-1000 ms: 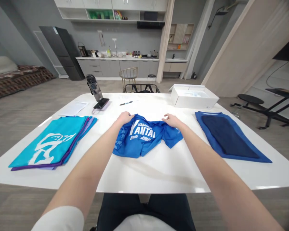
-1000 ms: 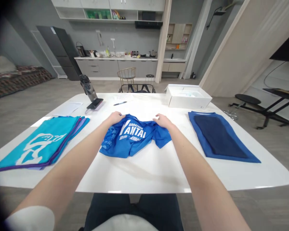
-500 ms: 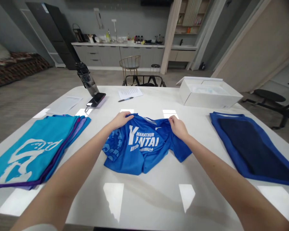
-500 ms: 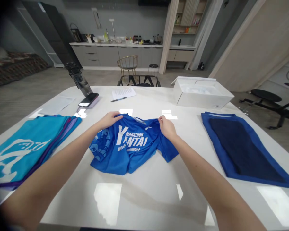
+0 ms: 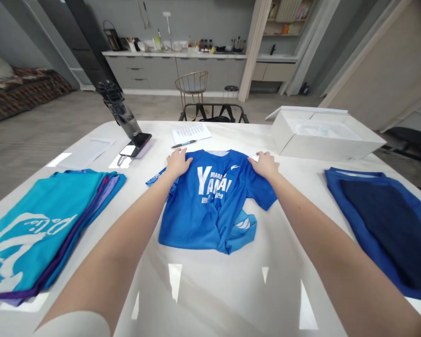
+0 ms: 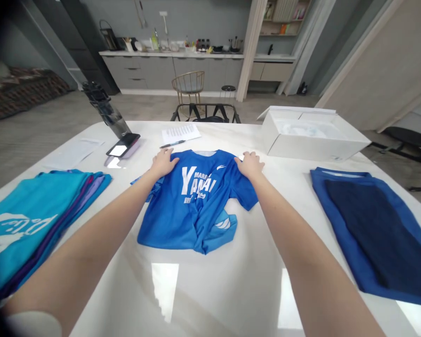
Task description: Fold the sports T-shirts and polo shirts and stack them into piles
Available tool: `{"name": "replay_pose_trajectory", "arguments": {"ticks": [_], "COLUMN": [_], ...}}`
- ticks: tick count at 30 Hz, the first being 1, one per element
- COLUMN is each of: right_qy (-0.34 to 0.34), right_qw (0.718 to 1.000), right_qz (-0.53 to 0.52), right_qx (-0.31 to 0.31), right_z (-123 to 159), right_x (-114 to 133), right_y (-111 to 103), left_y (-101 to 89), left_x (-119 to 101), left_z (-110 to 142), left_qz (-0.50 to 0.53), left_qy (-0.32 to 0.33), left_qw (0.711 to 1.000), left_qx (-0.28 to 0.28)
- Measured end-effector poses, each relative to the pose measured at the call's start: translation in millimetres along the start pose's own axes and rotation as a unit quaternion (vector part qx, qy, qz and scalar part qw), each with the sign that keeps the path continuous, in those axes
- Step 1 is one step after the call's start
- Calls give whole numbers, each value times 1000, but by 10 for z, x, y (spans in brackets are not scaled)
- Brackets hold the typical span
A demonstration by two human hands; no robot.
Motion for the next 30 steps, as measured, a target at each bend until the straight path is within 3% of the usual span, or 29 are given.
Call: {"name": "replay_pose_trajectory", "arguments": {"ticks": [4,7,10,14,16,18,22,25,27,30], "right_qy": [16,39,28,-26,-36,-31,-3,5,-36,-94], "right_qw": [999,997,995,993,990,986,984,983,987,993], "right_qz": [27,72,93,112,136,155,175,174,137,55], "right_qx": [22,16,9,3,-25,-43,-38,-57,-74,-52], "right_z": [439,674,762,626,478,319,112,73,52,-31], "right_x": [-323,-588,-701,-720,-790,-915,-1125,-1010,-768,-333], "right_y": [-110,-197,-195,-126,-121,-137,-207,-253,-234,-104], "left_y": [14,-97,-215,-275,-283,-281,-265,-269,-235,-89], "left_x": [208,403,496,486,507,554,606,491,340,92], "left_z": [297,460,560,498,393,283,160,114,53,-106], "left_qz": [-15,-63,-131,-138,-134,-135,-134,-121,-98,-66], "left_qy": [58,3,-48,-28,-26,-28,-34,-28,-4,38], "left_qw": [997,998,990,990,991,990,990,991,993,997], "left_qx": [45,10,-27,4,-13,-30,-9,-42,-60,-30]}}
Point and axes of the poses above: each hand's wrist, its own z-axis away from the middle knuckle, its own y-axis out of the palm, x = y × z, the point moved 2 cm from there along -z, towards the middle knuckle, and after that the axes turned 9 degrees about -x, right-handed, at the moved point
